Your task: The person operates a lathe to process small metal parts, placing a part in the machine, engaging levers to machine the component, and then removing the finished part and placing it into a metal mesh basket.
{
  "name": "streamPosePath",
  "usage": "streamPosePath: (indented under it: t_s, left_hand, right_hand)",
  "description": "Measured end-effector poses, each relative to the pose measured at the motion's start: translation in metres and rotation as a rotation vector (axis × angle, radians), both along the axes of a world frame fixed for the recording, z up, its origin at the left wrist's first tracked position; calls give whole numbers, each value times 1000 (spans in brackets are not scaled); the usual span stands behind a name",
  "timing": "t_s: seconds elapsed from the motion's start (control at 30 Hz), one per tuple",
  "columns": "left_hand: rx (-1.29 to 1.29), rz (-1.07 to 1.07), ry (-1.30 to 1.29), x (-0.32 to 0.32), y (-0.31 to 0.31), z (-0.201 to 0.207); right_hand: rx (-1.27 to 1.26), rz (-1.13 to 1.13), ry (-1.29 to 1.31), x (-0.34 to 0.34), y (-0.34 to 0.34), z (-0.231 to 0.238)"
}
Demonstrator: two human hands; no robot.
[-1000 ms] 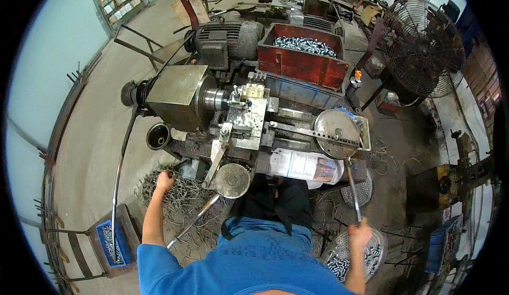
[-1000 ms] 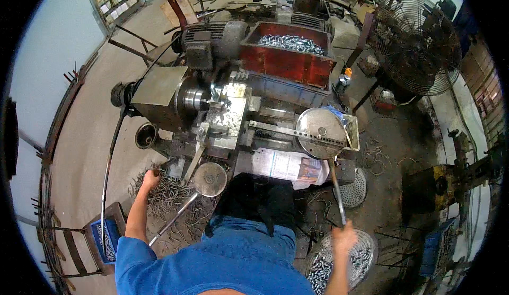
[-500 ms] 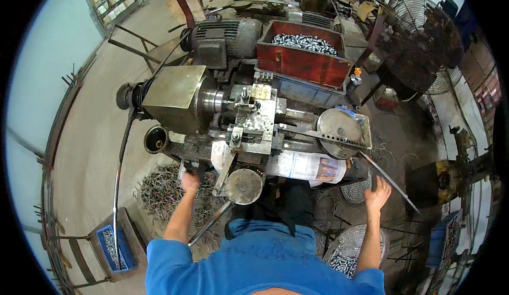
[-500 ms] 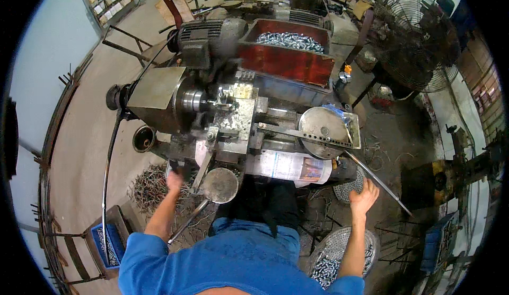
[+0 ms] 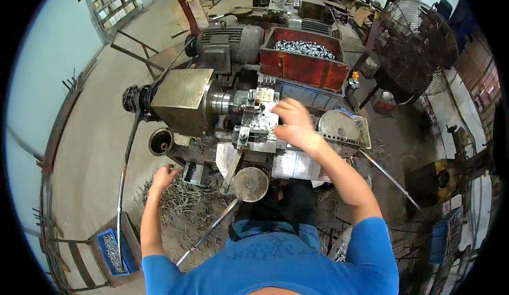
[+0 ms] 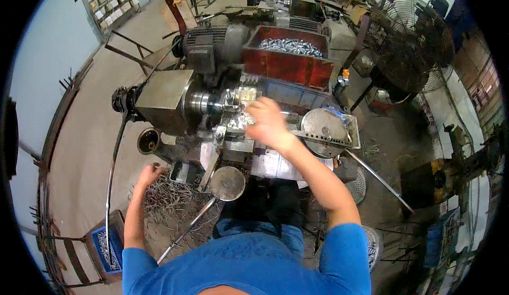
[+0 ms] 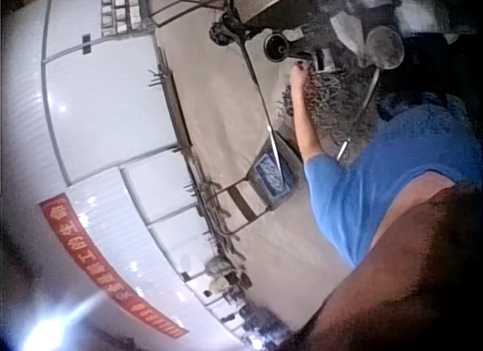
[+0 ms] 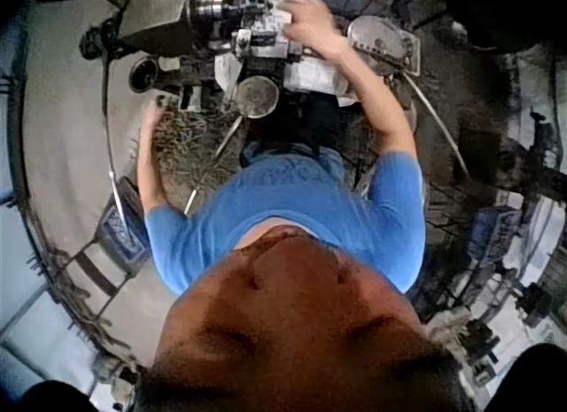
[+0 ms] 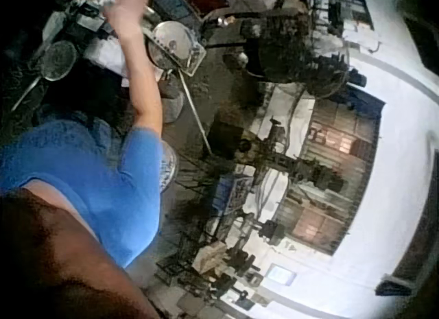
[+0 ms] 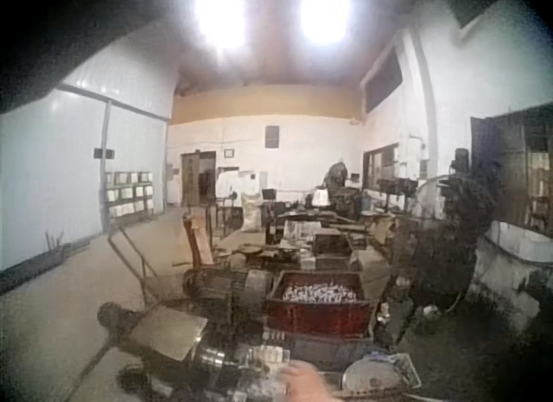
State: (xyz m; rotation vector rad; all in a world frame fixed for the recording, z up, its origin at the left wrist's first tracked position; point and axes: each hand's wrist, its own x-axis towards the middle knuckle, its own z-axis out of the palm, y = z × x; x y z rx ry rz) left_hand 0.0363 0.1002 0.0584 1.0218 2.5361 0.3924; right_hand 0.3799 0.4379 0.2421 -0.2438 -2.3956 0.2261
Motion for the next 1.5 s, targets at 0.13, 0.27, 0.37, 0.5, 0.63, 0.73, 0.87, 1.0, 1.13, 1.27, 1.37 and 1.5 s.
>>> streamPosePath:
  t_s: [0.13, 0.27, 0.37, 0.5, 0.63, 0.73, 0.87, 1.0, 1.13, 1.27, 1.37, 1.5]
  left_hand:
    - [333, 172, 188, -22, -59, 110]
    - [232, 467, 550, -52, -152, 126]
    - [95, 575, 392, -2, -156, 78]
    - [143, 470, 452, 65, -110, 90]
    - [317, 441, 39, 34, -128, 67]
    - [273, 344, -58, 28, -118, 83]
    - [554, 427, -430, 35, -116, 74]
    - [661, 383, -458, 34, -112, 72]
    - [724, 448, -450, 48, -115, 72]
    - [670, 343, -509, 48, -94, 88]
    - [719, 393, -508, 36, -96, 78]
    - [658, 488, -610, 26, -155, 44]
  right_hand:
    - [201, 28, -402, -102, -11, 1]
    - [194, -26, -742, -145, -16, -7]
    - [142, 1, -722, -143, -12, -12]
    - [151, -5, -629, -145, -3, -29]
    - [206, -34, -635, -141, -10, -19]
    - [298, -63, -436, -117, -1, 5]
    - [198, -201, -415, -75, 39, 73]
    - [340, -363, 16, -44, 72, 79]
    - [142, -116, 18, 14, 37, 47]
    - [-267, -335, -101, 140, 17, -22]
    - [-476, -724, -143, 266, -9, -76]
    - [-499, -1183, -330, 423, -80, -130]
